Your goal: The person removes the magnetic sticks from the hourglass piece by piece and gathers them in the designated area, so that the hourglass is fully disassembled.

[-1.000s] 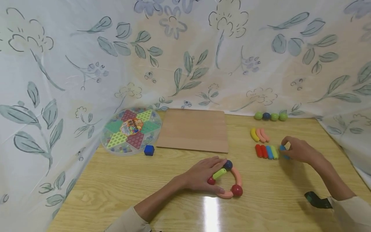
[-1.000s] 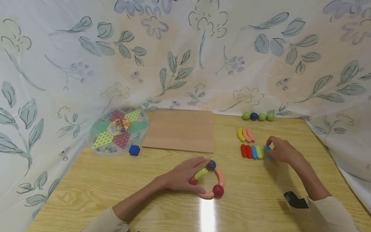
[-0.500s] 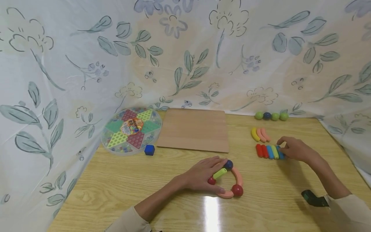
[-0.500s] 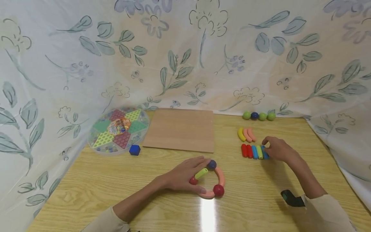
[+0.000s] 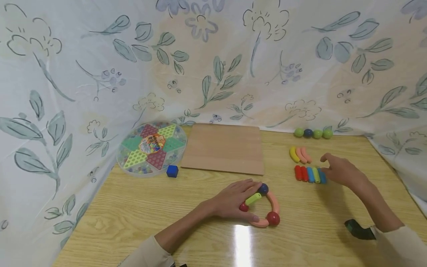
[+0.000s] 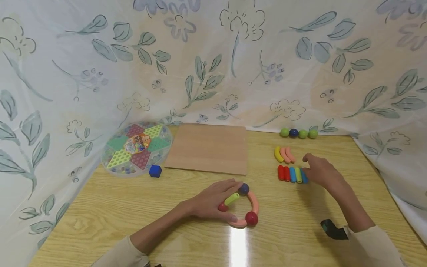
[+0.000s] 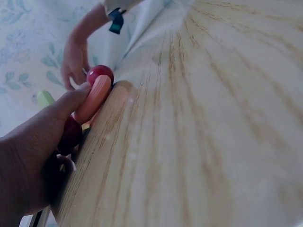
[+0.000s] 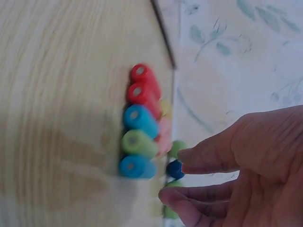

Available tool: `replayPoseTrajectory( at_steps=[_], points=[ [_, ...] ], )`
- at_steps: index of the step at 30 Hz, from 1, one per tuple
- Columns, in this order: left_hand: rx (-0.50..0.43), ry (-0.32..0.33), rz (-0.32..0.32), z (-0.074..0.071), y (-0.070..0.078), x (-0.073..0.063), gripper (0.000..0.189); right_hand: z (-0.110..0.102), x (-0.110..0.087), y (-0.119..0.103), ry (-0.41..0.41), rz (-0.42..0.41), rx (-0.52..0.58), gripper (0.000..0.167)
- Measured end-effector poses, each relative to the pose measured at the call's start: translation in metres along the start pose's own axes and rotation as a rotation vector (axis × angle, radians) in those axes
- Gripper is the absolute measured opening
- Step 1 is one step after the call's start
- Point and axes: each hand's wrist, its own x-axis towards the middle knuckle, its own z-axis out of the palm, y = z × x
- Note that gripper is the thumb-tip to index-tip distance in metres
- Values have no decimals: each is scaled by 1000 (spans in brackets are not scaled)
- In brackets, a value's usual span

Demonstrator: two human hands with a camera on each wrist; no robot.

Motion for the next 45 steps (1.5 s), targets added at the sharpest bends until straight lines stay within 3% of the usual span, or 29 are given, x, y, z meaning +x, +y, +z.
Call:
replayPoseTrajectory(
  at_steps=[5, 12, 16, 20, 22, 28, 34, 41, 45],
  points=[
    [4, 5, 0, 1, 0, 0, 97, -5, -9, -37, 55, -69, 21, 35],
    [-8, 13, -11, 3, -1, 0, 99, 6, -20, -100, 85, -328, 84, 14],
    [-31, 11, -28, 2, -1, 0, 103, 25, -25, -130, -25, -422, 149, 22],
    [-53, 23, -14, 1, -2, 0, 104, 44, -25, -155, -156, -430, 261, 38],
    [-56, 40, 7, 1, -2, 1, 101, 52, -24, -164, -183, -438, 297, 40],
    [-51, 67, 43, 2, -2, 0, 88, 67, -24, -181, -165, -533, 318, 17],
    [-66, 100, 64, 3, -3, 2, 72, 71, -25, -187, -153, -647, 296, 15],
    [-123, 70, 20, 2, -2, 1, 91, 78, -20, -188, -129, -707, 279, 20],
    [-83, 53, 44, 1, -2, 0, 89, 81, -19, -185, -110, -748, 299, 24]
  ],
)
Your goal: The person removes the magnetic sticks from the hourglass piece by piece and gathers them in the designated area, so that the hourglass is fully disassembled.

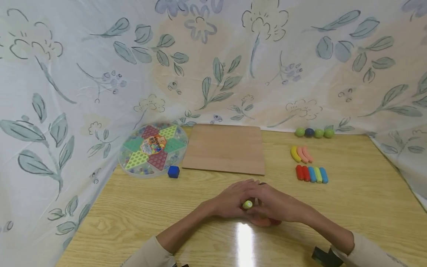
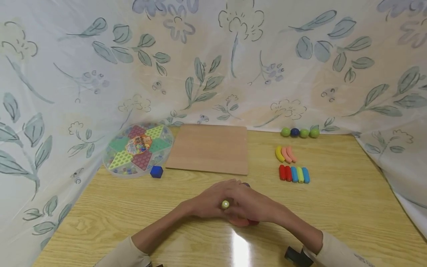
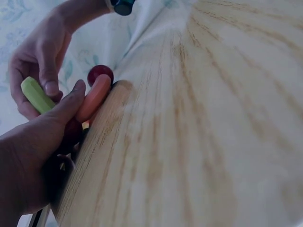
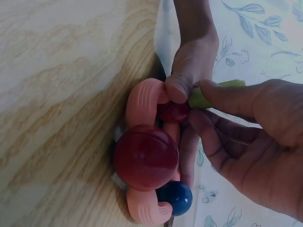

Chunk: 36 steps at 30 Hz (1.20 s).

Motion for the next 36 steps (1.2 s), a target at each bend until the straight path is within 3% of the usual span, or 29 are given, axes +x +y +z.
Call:
replayPoseTrajectory(
  at_steps=[4, 10, 12, 16, 18, 24, 29, 36],
  points=[
    [63, -9, 21, -1, 0, 0, 88, -2, -2, 0, 7, -10, 21, 25],
    [-16, 23, 14, -1, 2, 4, 84, -23, -7, -13, 40, 57, 87, 24],
    [3, 39, 41, -2, 2, 6, 69, -32, -7, -17, 81, 62, 67, 26],
    [94, 20, 55, -3, 2, 7, 70, -48, -10, -20, 181, 36, -24, 27],
    [106, 0, 34, -2, 1, 7, 84, -53, -12, -19, 221, 27, -57, 29],
    [74, -70, -48, -1, 0, 4, 98, -64, -21, -13, 321, 50, -160, 28],
    [54, -85, -73, -1, 1, 3, 98, -70, -26, -6, 372, 116, -168, 28],
    [54, -84, -83, -2, 2, 1, 97, -87, -36, 6, 454, 166, -202, 46]
  ],
)
